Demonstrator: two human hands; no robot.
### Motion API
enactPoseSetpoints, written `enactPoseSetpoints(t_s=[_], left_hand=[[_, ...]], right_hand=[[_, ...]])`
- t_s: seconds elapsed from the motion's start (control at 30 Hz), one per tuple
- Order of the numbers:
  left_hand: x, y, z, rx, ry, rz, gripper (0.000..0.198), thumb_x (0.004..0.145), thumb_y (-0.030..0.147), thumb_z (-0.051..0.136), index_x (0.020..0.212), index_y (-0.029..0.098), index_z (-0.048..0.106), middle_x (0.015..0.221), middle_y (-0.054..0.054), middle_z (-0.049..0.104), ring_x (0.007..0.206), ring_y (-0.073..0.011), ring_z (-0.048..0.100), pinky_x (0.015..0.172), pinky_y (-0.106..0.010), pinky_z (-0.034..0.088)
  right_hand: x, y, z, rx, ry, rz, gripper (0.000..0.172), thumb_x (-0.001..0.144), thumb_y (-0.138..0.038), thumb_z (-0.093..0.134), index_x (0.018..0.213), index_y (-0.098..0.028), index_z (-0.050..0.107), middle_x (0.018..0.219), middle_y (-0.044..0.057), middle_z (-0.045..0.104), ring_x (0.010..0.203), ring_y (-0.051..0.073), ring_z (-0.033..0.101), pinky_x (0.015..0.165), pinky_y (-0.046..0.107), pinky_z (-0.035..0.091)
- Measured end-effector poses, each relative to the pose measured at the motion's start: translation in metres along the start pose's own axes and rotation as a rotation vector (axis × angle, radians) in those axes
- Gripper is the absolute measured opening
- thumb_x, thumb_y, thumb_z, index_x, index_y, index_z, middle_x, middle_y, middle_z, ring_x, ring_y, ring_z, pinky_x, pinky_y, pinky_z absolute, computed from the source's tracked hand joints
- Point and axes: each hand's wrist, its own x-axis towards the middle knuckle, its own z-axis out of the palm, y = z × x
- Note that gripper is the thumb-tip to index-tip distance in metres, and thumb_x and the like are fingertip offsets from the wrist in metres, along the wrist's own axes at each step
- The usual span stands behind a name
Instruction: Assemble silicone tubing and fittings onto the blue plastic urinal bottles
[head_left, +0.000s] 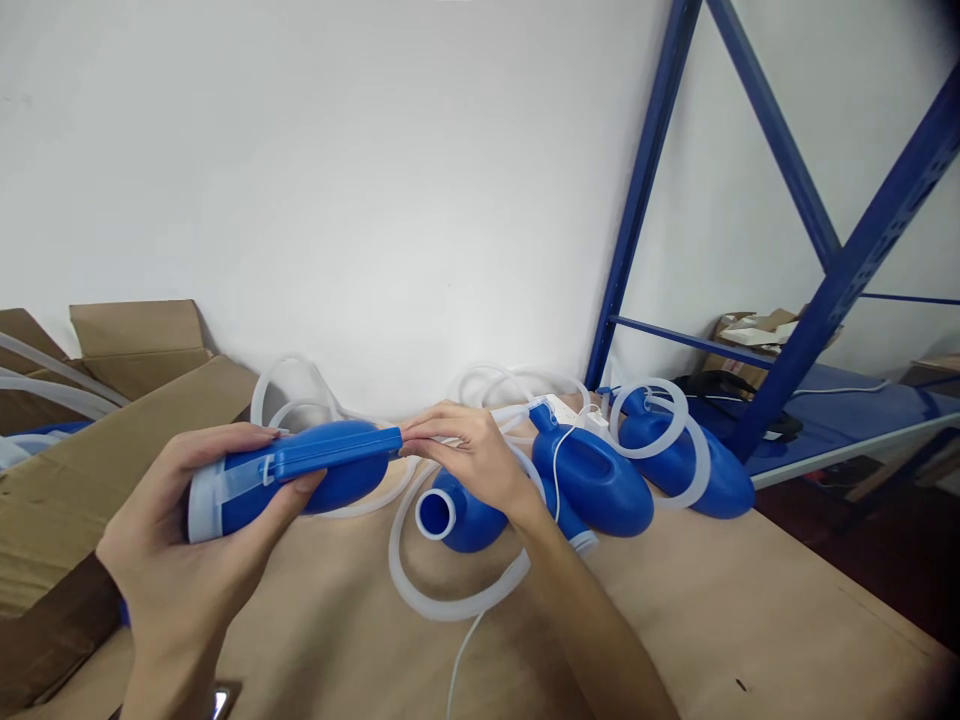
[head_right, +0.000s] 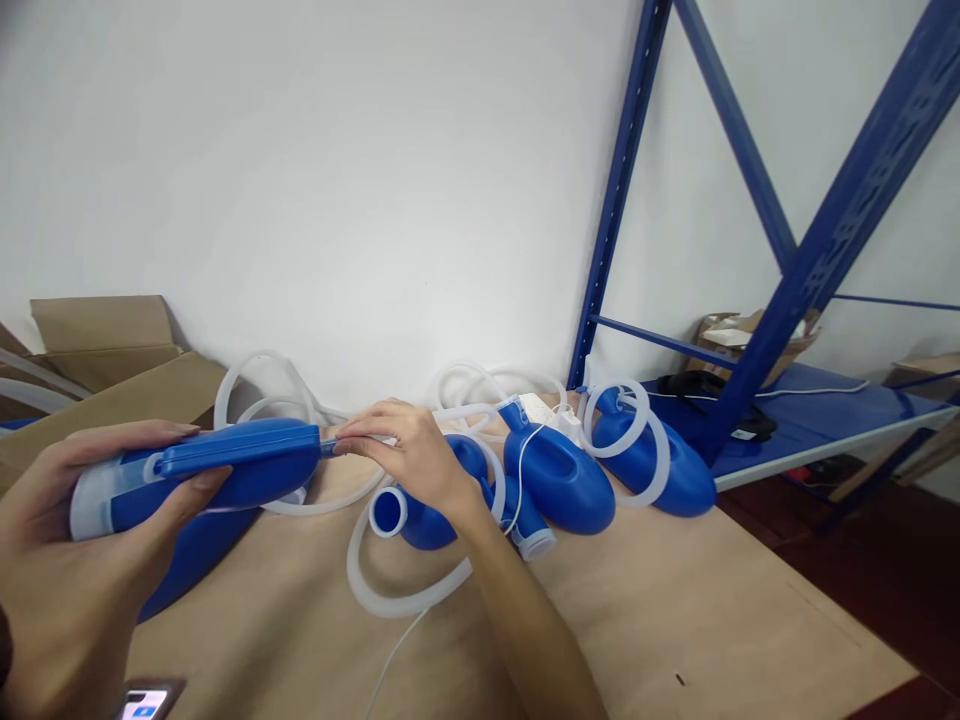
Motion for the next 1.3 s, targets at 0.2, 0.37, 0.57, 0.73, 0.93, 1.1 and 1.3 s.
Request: enactPoseSetpoints(t_s=[0.2,0.37,0.57,0.73,0.93,1.1,1.3], left_hand=[[0.0,0.0,0.0,0.006,-0.017,-0.005,0.038,0.064,0.053,0.087,0.09,0.027,0.076,0.089,-0.003,0.074,0.082,-0.0273,0.068,0.084,-0.044,0.054],[0.0,-0.001,0.001,0.002,-0.013,-0.018,0.039,0.062,0.052,0.089,0.089,0.027,0.075,0.089,-0.002,0.074,0.083,-0.0276,0.069,0.088,-0.044,0.055],[-0.002,-0.003,0.002,-0.011,-0.017,0.051,0.035,0.064,0.048,0.088,0.089,0.027,0.076,0.087,-0.002,0.076,0.081,-0.0265,0.071,0.084,-0.042,0.057],[-0.002,-0.006,0.005,-0.001,-0.032,0.098,0.034,0.065,0.046,0.088,0.088,0.025,0.075,0.088,-0.002,0.076,0.082,-0.0253,0.072,0.083,-0.039,0.056],[-0.002,0.0,0.007,-0.013,-0.02,0.029,0.035,0.065,0.048,0.088,0.088,0.026,0.075,0.088,-0.002,0.076,0.082,-0.0259,0.071,0.087,-0.042,0.057],[-0.005,-0.001,0.007,-0.012,-0.031,0.052,0.034,0.064,0.047,0.088,0.089,0.026,0.075,0.088,-0.002,0.077,0.081,-0.0267,0.072,0.085,-0.042,0.057],[-0.01,-0.001,0.015,-0.069,0.034,0.092,0.031,0.066,0.036,0.09,0.091,0.023,0.074,0.09,-0.002,0.076,0.086,-0.0239,0.072,0.091,-0.039,0.056]], right_hand=[[-0.001,-0.005,0.007,0.0,0.036,0.016,0.013,0.096,-0.021,0.073,0.102,-0.026,0.083,0.102,0.003,0.082,0.094,0.019,0.077,0.089,0.031,0.061],[-0.001,-0.007,0.011,-0.063,0.067,0.019,0.013,0.097,-0.02,0.072,0.102,-0.024,0.083,0.099,0.003,0.083,0.09,0.018,0.077,0.087,0.032,0.061],[0.0,-0.009,0.009,-0.023,0.078,0.103,0.01,0.095,-0.023,0.074,0.097,-0.022,0.083,0.098,0.005,0.083,0.09,0.019,0.078,0.082,0.03,0.062],[0.002,-0.01,0.001,-0.014,0.033,0.143,0.015,0.094,-0.027,0.075,0.107,-0.022,0.082,0.1,0.005,0.082,0.092,0.019,0.077,0.086,0.03,0.061],[0.0,-0.01,0.001,-0.028,0.071,0.045,0.009,0.095,-0.023,0.074,0.095,-0.022,0.083,0.095,0.004,0.082,0.088,0.018,0.076,0.083,0.029,0.06],[0.0,-0.009,0.007,-0.07,0.138,0.048,0.01,0.094,-0.022,0.074,0.09,-0.022,0.083,0.089,0.004,0.082,0.081,0.018,0.076,0.077,0.029,0.061],[0.0,-0.009,0.012,-0.123,0.19,0.095,0.012,0.094,-0.022,0.072,0.086,-0.022,0.082,0.084,0.004,0.082,0.076,0.018,0.076,0.071,0.028,0.059]])
